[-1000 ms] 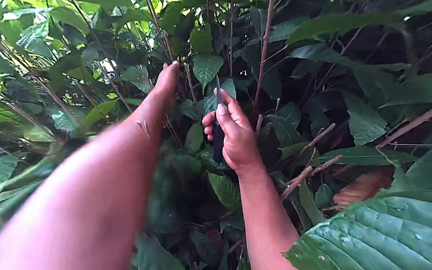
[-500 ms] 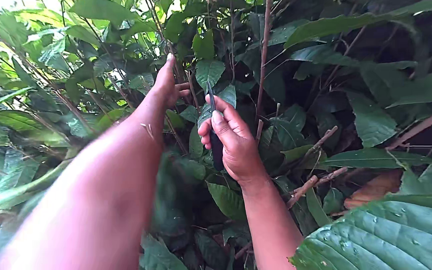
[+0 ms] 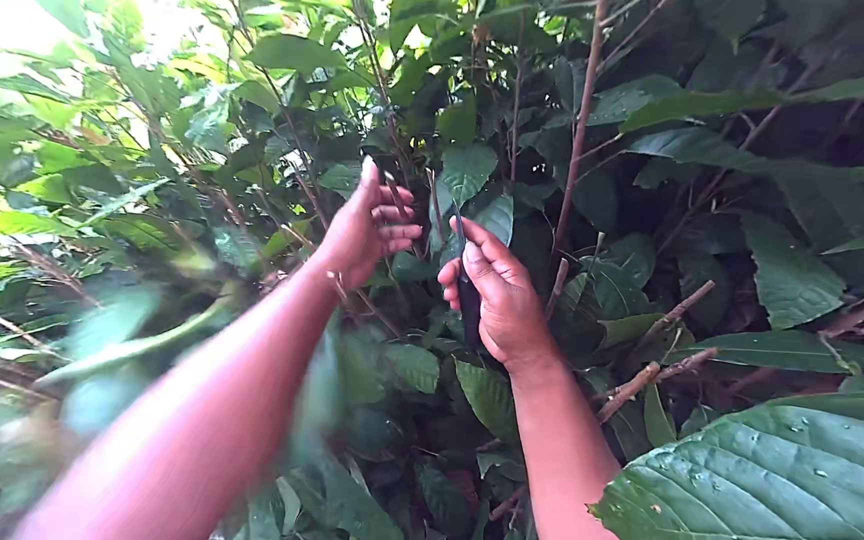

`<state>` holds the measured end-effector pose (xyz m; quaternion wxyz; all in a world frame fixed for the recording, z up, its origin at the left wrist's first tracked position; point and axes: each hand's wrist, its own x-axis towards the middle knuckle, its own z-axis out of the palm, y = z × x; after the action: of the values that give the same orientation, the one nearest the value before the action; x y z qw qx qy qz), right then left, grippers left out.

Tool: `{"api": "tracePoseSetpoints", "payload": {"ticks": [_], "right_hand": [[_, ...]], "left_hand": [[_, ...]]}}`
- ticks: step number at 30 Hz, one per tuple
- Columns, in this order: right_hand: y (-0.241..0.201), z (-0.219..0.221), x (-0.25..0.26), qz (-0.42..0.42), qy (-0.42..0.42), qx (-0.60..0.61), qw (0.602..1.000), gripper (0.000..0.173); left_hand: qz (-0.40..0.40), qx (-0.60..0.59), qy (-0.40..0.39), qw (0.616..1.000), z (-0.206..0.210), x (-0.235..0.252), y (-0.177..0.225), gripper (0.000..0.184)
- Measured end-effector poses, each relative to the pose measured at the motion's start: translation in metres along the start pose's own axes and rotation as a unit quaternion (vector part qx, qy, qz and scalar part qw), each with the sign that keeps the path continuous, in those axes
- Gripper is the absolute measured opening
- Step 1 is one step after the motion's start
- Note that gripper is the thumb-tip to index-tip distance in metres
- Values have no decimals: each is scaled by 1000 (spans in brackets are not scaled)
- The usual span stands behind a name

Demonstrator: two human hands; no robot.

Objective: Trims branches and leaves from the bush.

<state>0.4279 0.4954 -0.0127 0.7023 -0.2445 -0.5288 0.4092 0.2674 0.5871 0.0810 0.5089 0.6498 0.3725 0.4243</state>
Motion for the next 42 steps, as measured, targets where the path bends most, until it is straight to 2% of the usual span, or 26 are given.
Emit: {"api": "tracePoseSetpoints", "payload": {"ticks": [5, 10, 19, 25, 33, 42], "right_hand": [[0, 17, -5, 11, -18, 3, 1000, 41], [-4, 24, -12, 18, -33, -1, 999, 37], [-7, 26, -17, 20, -20, -58, 998, 38], [-1, 22, -17, 8, -12, -69, 998, 39], [5, 15, -17, 41, -21, -51, 998, 40], [14, 10, -14, 51, -11, -70, 996, 43]], "left_hand": [[-28, -6, -57, 998, 15, -36, -6, 61], [-33, -26, -54, 998, 25, -48, -6, 49], [-32, -51, -79, 995, 21, -47, -6, 46], [-33, -41, -93, 994, 21, -39, -8, 44], [-29, -37, -102, 994, 22, -33, -19, 39], [-46, -34, -73, 996, 25, -28, -16, 27]]}}
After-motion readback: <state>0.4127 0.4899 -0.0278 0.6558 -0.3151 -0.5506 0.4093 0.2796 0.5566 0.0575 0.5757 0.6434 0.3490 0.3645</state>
